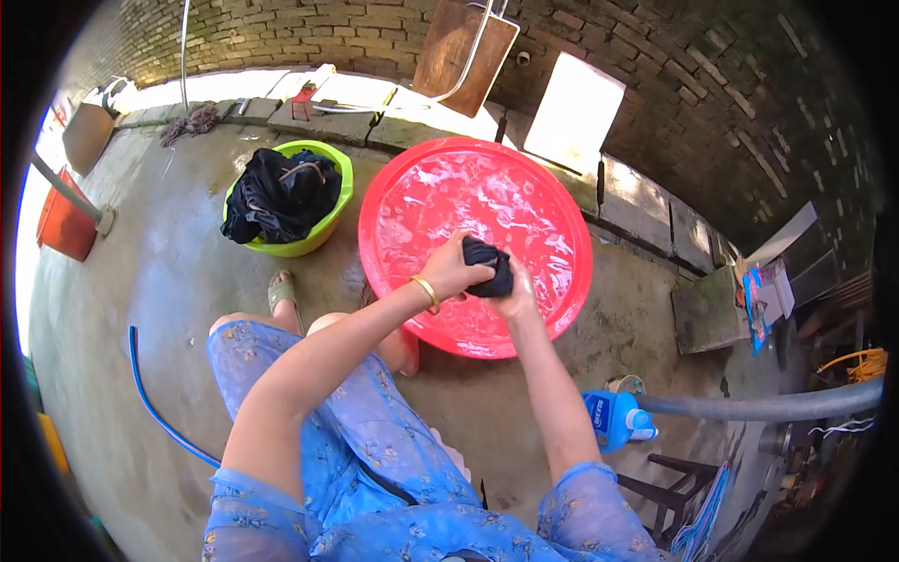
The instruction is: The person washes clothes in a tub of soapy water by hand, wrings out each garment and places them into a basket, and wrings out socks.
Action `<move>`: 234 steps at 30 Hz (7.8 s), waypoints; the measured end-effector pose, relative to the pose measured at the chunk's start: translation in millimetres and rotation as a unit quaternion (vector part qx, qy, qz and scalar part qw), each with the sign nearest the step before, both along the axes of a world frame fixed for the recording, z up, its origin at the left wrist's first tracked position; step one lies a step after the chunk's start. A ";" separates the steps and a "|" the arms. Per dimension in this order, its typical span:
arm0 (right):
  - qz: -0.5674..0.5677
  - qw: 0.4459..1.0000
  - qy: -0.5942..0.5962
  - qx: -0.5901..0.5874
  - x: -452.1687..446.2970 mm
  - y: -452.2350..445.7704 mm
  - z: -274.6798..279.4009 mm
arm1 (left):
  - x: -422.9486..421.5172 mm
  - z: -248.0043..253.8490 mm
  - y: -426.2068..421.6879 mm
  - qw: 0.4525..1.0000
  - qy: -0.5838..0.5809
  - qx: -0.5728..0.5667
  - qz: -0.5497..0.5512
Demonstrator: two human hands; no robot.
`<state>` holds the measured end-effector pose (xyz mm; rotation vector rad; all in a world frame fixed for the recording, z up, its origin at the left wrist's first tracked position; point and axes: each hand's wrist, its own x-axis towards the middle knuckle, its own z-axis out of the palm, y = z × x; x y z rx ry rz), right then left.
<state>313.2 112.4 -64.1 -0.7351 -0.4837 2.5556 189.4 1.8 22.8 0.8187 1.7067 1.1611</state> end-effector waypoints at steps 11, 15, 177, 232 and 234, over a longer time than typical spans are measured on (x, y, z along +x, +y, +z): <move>0.052 0.984 -0.168 -0.038 105.0 -55.9 -97.3 | -154.5 13.1 -99.7 0.959 0.020 0.026 0.282; 0.027 0.978 -0.202 -0.037 134.2 -57.2 -117.7 | -257.1 24.3 -120.9 0.845 0.458 -0.079 0.263; 0.447 0.733 0.205 0.469 -893.6 -876.0 717.5 | -732.6 576.3 -959.1 0.598 -0.147 0.567 0.547; 0.156 0.702 -0.179 0.672 -1213.8 -1110.8 672.4 | -1221.2 602.3 -1159.8 0.729 -0.392 0.394 0.401; 0.125 0.694 -0.159 0.691 -1210.8 -1128.4 710.0 | -1207.0 618.4 -1152.0 0.753 -0.371 0.382 0.387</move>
